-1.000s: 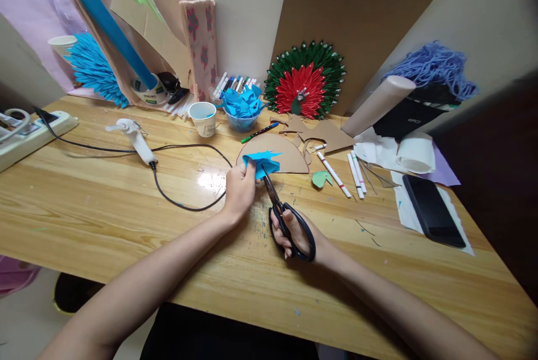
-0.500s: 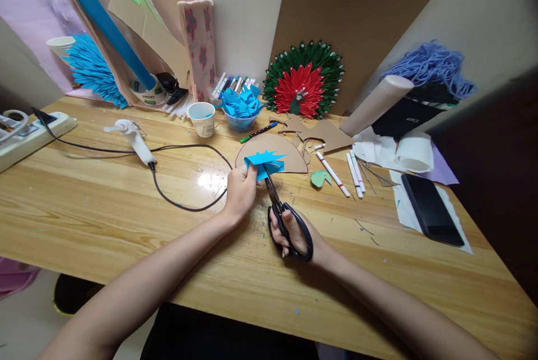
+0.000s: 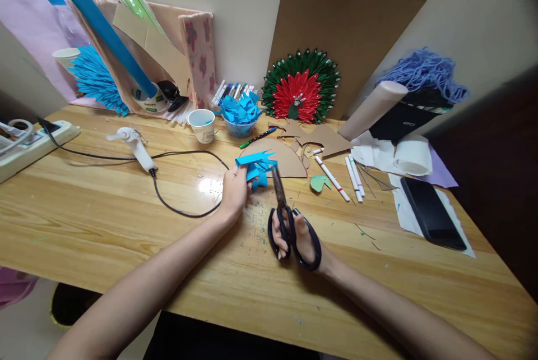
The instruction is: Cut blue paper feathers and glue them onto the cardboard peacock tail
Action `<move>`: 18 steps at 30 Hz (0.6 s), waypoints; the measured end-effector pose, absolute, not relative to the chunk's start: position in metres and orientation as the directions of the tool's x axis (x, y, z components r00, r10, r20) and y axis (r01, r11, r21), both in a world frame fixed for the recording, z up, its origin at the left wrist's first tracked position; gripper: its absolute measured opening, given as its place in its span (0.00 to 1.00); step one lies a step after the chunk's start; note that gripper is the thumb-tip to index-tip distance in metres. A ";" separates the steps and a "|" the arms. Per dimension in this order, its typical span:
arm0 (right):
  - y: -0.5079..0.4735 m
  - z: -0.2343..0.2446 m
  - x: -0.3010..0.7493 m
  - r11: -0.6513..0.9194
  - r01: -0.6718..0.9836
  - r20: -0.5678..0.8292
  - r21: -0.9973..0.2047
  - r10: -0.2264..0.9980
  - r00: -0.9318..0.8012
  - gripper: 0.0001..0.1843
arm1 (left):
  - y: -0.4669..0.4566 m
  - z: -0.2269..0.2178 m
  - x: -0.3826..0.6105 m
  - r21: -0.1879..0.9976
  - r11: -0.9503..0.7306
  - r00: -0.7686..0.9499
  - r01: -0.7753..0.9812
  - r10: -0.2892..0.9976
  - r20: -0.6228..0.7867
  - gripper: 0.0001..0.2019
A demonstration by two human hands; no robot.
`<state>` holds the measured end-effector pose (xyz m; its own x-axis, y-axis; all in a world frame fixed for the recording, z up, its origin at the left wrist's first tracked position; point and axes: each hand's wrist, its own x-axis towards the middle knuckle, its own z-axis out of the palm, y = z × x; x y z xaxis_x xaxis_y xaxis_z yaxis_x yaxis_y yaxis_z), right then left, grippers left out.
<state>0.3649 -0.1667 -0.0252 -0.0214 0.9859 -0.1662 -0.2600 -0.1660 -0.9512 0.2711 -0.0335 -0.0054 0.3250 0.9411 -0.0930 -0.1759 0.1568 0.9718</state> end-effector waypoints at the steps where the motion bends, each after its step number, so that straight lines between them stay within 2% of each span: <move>1: -0.164 -0.024 0.367 -0.106 -0.254 -0.126 -0.961 0.990 0.063 0.32 | -0.033 -0.004 0.270 0.974 0.159 0.336 -0.162 0.937 -0.097 0.23; 4: -0.153 -0.013 0.379 0.036 -0.055 0.016 -0.998 0.947 0.320 0.21 | -0.035 0.000 0.268 0.982 0.174 0.491 -0.077 0.864 -0.114 0.22; 7: -0.147 0.005 0.393 0.030 0.078 0.058 -0.997 0.918 0.393 0.15 | -0.042 0.002 0.267 0.988 0.148 0.714 0.040 0.688 -0.132 0.24; 9: -0.146 0.014 0.401 -0.009 0.123 0.045 -0.992 0.902 0.429 0.16 | -0.047 0.004 0.267 0.992 0.093 0.798 0.083 0.591 -0.122 0.25; 12: -0.145 0.018 0.409 -0.060 0.178 0.040 -0.982 0.861 0.507 0.20 | -0.052 0.007 0.266 0.991 0.019 0.839 0.135 0.530 -0.124 0.24; 14: -0.145 0.016 0.411 -0.105 0.191 0.009 -0.976 0.857 0.515 0.22 | -0.054 0.008 0.265 0.987 -0.025 0.844 0.160 0.522 -0.123 0.24; 18: -0.143 0.013 0.410 -0.215 0.113 -0.141 -0.970 0.878 0.458 0.25 | -0.055 0.008 0.265 0.987 -0.122 0.819 0.107 0.574 -0.018 0.22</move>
<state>0.4103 -0.1432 0.0127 0.4576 0.8779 -0.1413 0.1130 -0.2150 -0.9700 0.2646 -0.0545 0.0078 0.8189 0.5737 -0.0180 0.1071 -0.1218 0.9868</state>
